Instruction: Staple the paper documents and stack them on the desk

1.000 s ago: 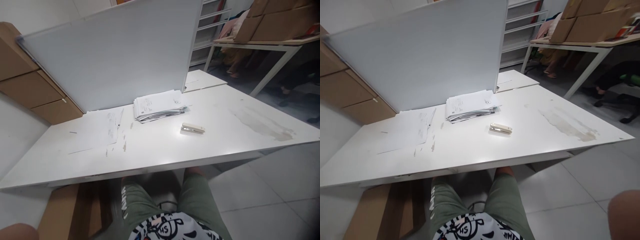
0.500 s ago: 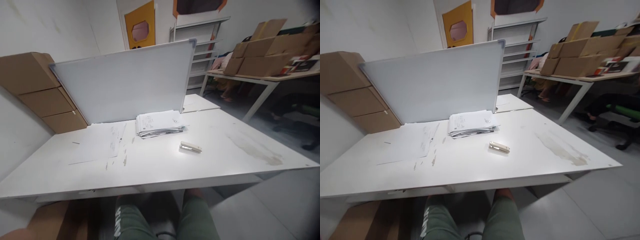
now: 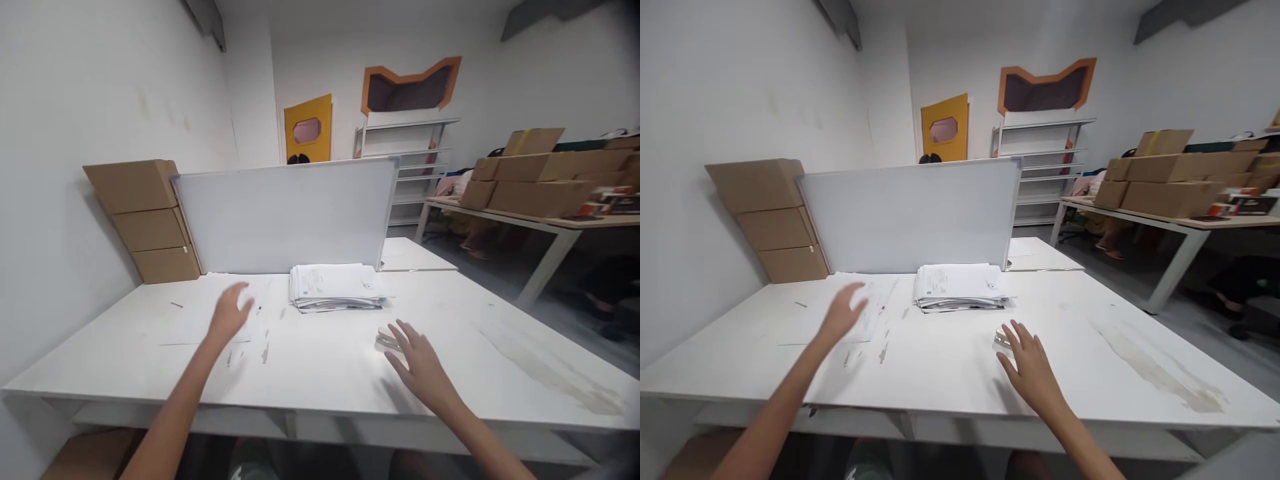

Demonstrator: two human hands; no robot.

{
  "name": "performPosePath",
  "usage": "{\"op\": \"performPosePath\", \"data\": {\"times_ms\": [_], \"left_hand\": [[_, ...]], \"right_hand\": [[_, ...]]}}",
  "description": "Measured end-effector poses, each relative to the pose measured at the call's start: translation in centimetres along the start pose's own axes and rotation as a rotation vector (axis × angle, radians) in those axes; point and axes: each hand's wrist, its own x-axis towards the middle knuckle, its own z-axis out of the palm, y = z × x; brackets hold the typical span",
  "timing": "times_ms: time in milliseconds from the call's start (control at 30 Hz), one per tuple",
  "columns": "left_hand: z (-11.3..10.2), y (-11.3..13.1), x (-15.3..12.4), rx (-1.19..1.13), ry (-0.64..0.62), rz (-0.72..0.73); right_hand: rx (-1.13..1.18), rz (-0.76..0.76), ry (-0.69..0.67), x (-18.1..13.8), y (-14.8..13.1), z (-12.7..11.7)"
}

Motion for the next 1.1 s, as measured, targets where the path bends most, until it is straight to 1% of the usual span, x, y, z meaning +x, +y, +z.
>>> {"op": "performPosePath", "data": {"times_ms": [67, 100, 133, 167, 233, 333, 433, 500, 533, 667, 733, 767, 833, 900, 1000, 1100], "left_hand": [[1.9, -1.1, -2.7, 0.128, -0.206, -0.129], [2.9, -1.6, -4.1, 0.19, -0.291, -0.179], [3.8, -2.1, -5.3, 0.243, -0.334, -0.204], [4.4, -2.4, -6.3, 0.28, -0.335, -0.201], [4.9, -2.6, -7.4, 0.346, -0.283, -0.164], [4.3, -1.6, -7.6, 0.416, -0.274, -0.072], [4.4, 1.1, -8.3, 0.412, -0.274, 0.039], [5.4, 4.2, -9.5, 0.376, -0.291, 0.107], [6.2, 6.1, -10.2, 0.35, -0.31, 0.14], [9.2, 14.2, -12.7, 0.204, -0.387, 0.267], [10.3, 17.4, -13.2, 0.138, -0.413, 0.319], [10.7, 18.7, -13.4, 0.116, -0.42, 0.334], [11.4, 20.3, -13.4, 0.085, -0.417, 0.348], [12.1, 20.9, -13.4, 0.048, -0.395, 0.357], [13.0, 20.8, -13.3, -0.057, -0.338, 0.36], [13.7, 20.3, -13.2, -0.192, -0.218, 0.266]], "right_hand": [[0.004, 0.102, -0.083, -1.8, 1.2, 3.3], [0.032, 0.128, -0.113, -2.6, 1.7, 4.7], [0.068, 0.151, -0.128, -3.1, 2.1, 5.7], [0.106, 0.169, -0.134, -3.3, 2.4, 6.4], [0.166, 0.206, -0.117, -3.1, 2.6, 6.9], [0.161, 0.274, -0.063, -1.7, 2.3, 6.8], [0.036, 0.399, 0.011, -0.7, 2.2, 7.1], [-0.011, 0.466, 0.009, -0.5, 2.2, 7.2], [-0.006, 0.476, -0.008, -0.4, 2.2, 7.2], [0.097, 0.424, -0.076, -0.2, 2.0, 6.0], [0.158, 0.391, -0.105, 0.1, 1.8, 5.3], [0.182, 0.382, -0.117, 0.2, 1.7, 5.1], [0.212, 0.382, -0.126, 0.5, 1.5, 4.8], [0.223, 0.394, -0.119, 0.7, 1.3, 4.7], [0.251, 0.416, -0.101, 0.9, 1.3, 4.8], [0.288, 0.471, -0.075, 1.1, 1.5, 4.9]]}}
